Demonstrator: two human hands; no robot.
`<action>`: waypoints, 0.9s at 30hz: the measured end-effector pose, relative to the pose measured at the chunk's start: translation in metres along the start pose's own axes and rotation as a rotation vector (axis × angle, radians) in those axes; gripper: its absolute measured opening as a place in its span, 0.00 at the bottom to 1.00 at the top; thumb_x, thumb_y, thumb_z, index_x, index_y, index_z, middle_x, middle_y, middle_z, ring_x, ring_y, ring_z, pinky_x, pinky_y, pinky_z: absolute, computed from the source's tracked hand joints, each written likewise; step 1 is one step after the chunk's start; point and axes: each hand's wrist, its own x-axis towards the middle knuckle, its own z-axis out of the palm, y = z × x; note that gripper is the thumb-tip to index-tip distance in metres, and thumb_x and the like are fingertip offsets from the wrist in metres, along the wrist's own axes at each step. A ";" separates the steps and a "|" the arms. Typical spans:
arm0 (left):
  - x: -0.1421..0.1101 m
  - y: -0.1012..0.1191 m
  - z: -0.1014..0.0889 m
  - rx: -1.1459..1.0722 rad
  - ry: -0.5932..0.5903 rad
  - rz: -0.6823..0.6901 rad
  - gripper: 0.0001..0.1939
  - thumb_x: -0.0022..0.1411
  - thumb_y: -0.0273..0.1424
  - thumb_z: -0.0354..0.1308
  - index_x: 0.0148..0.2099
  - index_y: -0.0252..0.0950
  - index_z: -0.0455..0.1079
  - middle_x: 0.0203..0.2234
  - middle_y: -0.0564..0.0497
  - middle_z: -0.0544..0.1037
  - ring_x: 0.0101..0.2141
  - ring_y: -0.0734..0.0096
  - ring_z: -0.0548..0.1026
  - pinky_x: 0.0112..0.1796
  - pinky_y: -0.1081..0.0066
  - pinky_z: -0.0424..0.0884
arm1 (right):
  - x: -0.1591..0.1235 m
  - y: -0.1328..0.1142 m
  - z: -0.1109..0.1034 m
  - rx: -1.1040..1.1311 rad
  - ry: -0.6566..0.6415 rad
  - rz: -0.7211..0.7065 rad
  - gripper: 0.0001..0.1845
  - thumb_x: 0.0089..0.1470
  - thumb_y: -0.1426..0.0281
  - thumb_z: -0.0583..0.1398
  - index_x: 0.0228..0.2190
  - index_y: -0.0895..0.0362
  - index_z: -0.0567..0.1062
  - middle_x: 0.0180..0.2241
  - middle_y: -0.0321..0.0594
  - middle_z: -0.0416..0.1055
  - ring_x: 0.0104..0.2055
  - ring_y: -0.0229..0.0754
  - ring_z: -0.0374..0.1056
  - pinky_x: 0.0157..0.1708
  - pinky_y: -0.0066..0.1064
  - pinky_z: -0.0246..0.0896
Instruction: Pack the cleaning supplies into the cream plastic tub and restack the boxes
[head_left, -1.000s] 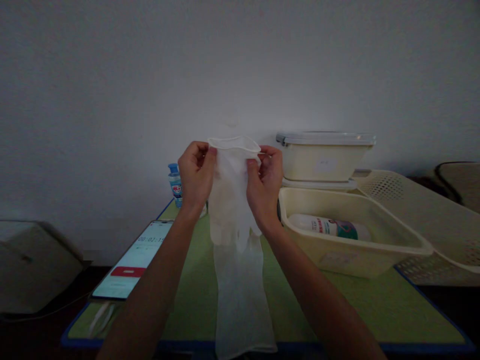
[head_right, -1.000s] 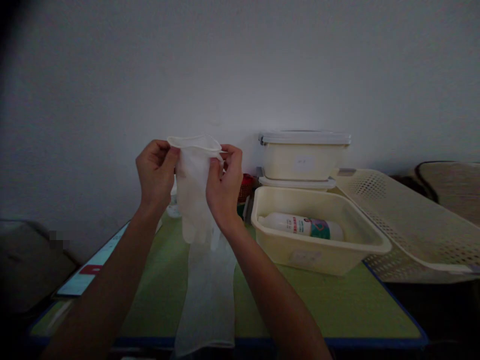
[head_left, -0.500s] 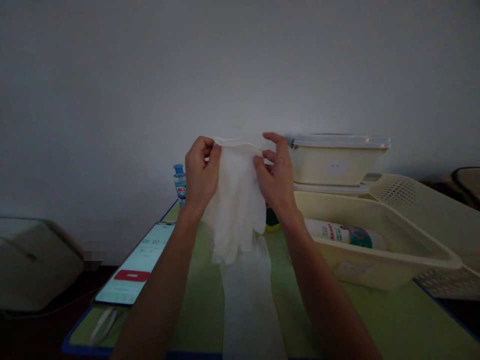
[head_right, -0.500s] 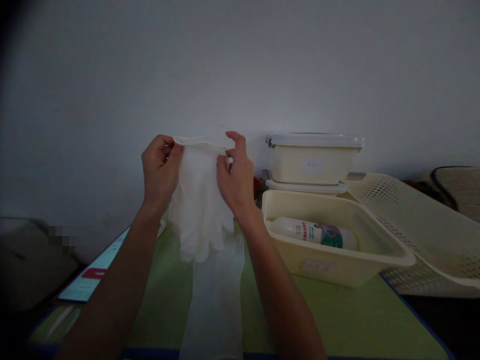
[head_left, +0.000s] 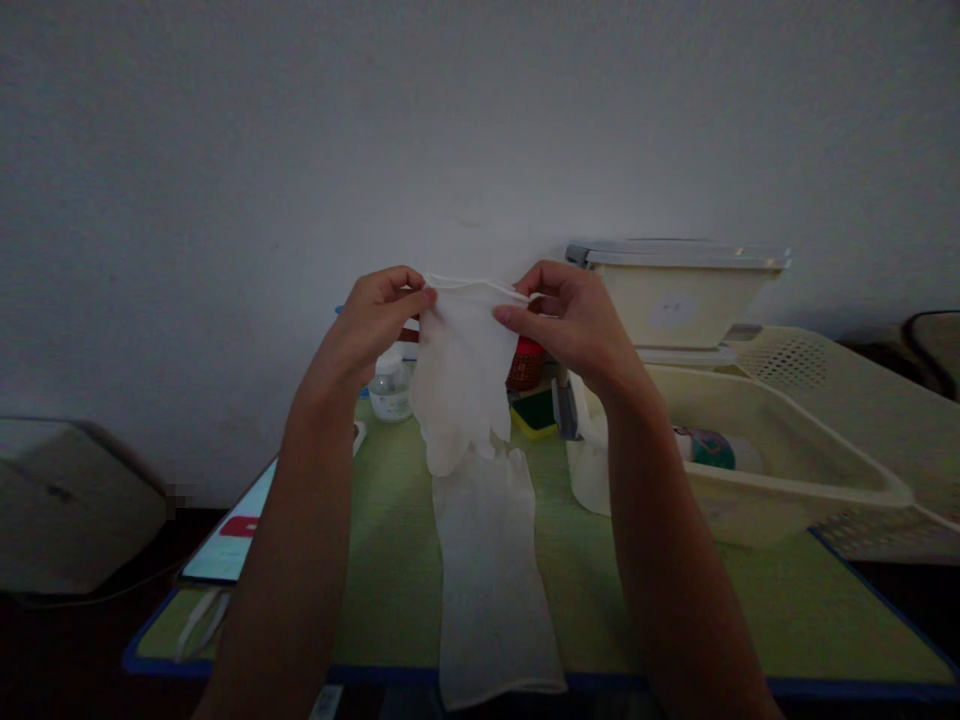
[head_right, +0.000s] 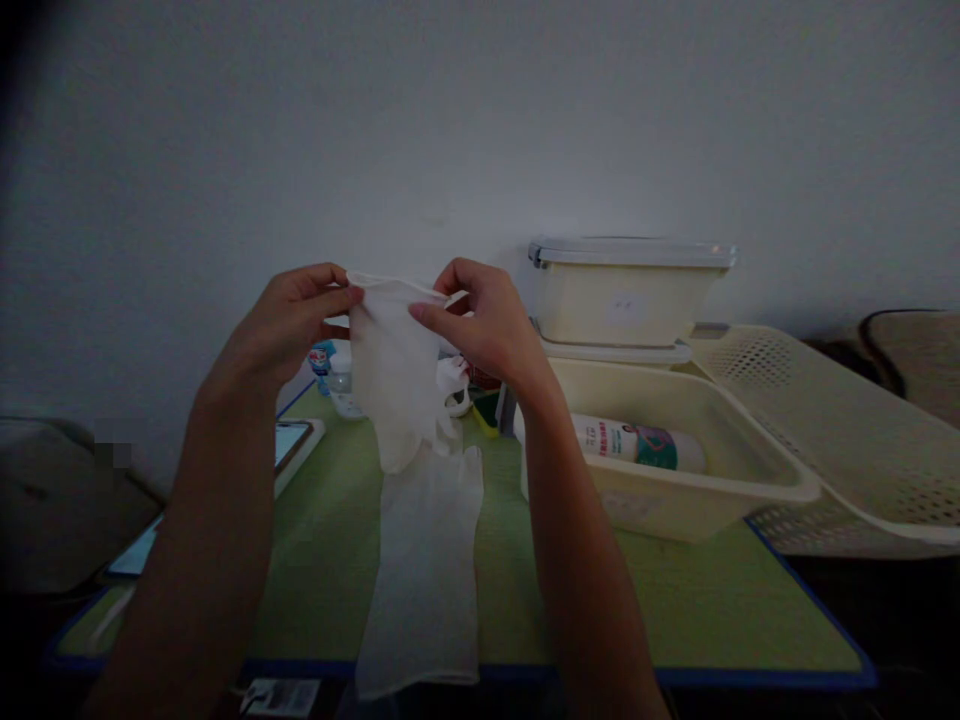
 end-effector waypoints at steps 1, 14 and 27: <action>-0.001 0.000 -0.002 -0.003 -0.018 -0.004 0.05 0.48 0.27 0.56 0.24 0.34 0.62 0.20 0.56 0.67 0.22 0.77 0.68 0.26 0.73 0.69 | -0.001 -0.001 -0.002 -0.011 -0.020 -0.005 0.10 0.44 0.67 0.61 0.21 0.58 0.64 0.21 0.31 0.62 0.23 0.31 0.59 0.22 0.23 0.55; -0.010 0.009 0.000 -0.044 0.115 0.038 0.07 0.42 0.32 0.62 0.25 0.34 0.70 0.17 0.56 0.71 0.16 0.79 0.68 0.17 0.79 0.62 | -0.004 -0.008 0.001 -0.042 0.245 0.064 0.11 0.51 0.66 0.56 0.21 0.58 0.66 0.18 0.30 0.60 0.16 0.27 0.57 0.14 0.19 0.49; -0.006 0.012 -0.005 -0.048 0.096 0.127 0.04 0.48 0.30 0.61 0.28 0.35 0.69 0.27 0.51 0.77 0.31 0.70 0.77 0.31 0.71 0.74 | -0.001 -0.025 -0.010 -0.250 0.158 -0.109 0.05 0.51 0.70 0.59 0.27 0.58 0.69 0.25 0.35 0.68 0.29 0.35 0.68 0.27 0.26 0.66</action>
